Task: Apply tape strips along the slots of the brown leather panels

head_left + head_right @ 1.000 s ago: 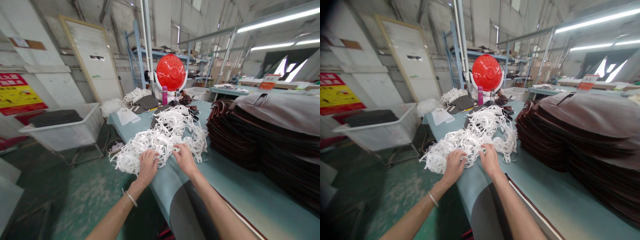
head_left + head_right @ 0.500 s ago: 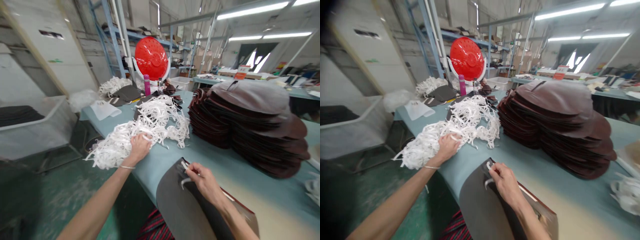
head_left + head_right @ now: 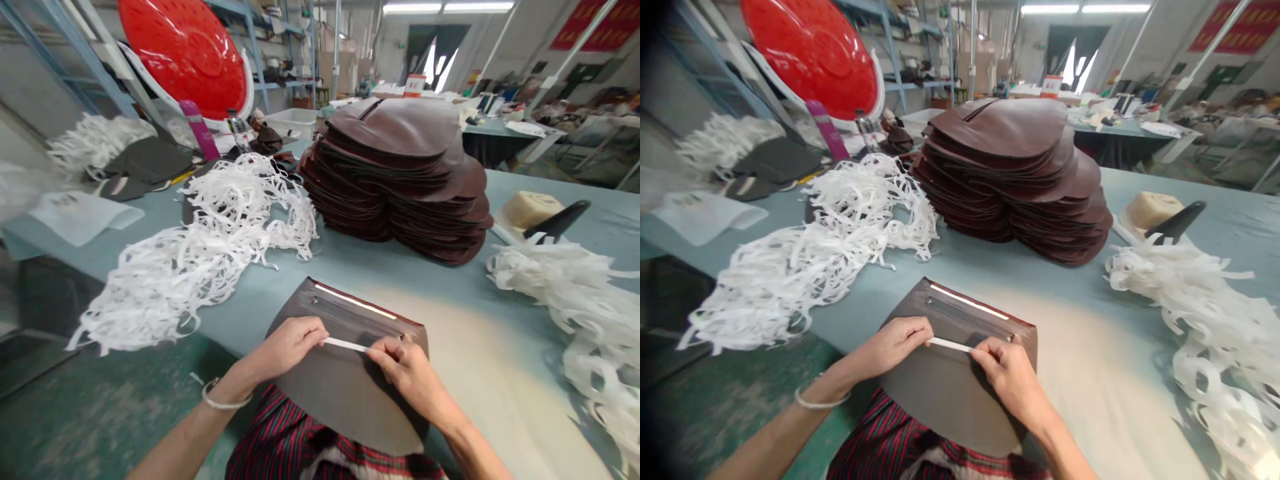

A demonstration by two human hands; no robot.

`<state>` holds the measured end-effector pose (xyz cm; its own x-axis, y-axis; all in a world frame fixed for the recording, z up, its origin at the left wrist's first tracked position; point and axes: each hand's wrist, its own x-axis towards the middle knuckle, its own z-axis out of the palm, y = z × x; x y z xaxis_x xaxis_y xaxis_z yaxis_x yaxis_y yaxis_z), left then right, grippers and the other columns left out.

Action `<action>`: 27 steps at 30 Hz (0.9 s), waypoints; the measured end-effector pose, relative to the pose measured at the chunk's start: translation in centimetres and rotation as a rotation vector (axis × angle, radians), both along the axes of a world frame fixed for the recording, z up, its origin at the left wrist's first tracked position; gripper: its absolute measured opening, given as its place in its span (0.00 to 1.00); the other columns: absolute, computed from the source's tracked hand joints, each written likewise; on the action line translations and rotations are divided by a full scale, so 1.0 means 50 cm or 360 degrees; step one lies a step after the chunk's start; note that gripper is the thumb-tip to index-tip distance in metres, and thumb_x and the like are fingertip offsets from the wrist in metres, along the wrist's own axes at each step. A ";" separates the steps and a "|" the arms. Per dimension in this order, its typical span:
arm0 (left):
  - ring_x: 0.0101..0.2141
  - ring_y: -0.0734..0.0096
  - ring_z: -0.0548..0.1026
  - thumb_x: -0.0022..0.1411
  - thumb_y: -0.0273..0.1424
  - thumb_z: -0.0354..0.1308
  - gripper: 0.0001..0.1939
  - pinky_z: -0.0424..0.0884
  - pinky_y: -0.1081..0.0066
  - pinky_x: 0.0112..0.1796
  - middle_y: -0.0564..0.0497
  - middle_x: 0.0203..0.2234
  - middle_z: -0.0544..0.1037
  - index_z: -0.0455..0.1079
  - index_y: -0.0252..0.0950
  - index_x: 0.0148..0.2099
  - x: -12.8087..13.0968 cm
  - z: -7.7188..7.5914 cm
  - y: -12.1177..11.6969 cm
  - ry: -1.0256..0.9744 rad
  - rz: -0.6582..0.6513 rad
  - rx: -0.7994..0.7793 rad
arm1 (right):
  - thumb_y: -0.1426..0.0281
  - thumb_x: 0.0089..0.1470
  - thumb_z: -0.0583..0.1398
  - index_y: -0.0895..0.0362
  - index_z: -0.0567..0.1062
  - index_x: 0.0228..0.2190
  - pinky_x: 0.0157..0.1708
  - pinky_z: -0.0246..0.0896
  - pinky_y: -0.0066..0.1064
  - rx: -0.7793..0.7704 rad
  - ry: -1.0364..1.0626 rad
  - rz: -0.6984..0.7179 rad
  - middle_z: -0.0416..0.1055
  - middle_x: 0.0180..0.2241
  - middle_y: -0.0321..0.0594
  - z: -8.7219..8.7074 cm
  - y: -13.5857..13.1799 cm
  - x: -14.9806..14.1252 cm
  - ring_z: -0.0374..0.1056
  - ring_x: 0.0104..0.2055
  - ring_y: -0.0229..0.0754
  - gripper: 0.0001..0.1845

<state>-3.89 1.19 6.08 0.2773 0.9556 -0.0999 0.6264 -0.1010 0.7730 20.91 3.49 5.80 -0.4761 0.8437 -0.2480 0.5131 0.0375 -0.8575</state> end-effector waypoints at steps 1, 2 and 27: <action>0.31 0.73 0.69 0.69 0.39 0.45 0.17 0.61 0.74 0.34 0.54 0.28 0.73 0.67 0.36 0.32 0.000 0.002 -0.011 -0.0021 -0.0030 -0.0027 | 0.56 0.60 0.52 0.57 0.71 0.25 0.24 0.49 0.26 -0.0001 -0.0022 0.0037 0.60 0.20 0.31 0.001 -0.013 0.024 0.54 0.23 0.34 0.20; 0.32 0.73 0.70 0.69 0.37 0.44 0.16 0.61 0.74 0.36 0.54 0.29 0.73 0.67 0.36 0.33 0.004 0.005 -0.026 -0.0025 -0.0069 -0.0047 | 0.56 0.62 0.51 0.57 0.71 0.26 0.25 0.50 0.26 0.0005 -0.0049 0.0060 0.60 0.21 0.31 0.001 -0.026 0.045 0.55 0.24 0.34 0.21; 0.24 0.71 0.71 0.57 0.36 0.52 0.11 0.60 0.73 0.28 0.53 0.21 0.74 0.70 0.36 0.29 -0.020 -0.019 0.059 0.0216 0.0693 -0.0156 | 0.51 0.52 0.51 0.54 0.72 0.27 0.21 0.56 0.28 0.0295 -0.0482 -0.0545 0.70 0.17 0.34 -0.042 -0.025 0.094 0.65 0.18 0.38 0.21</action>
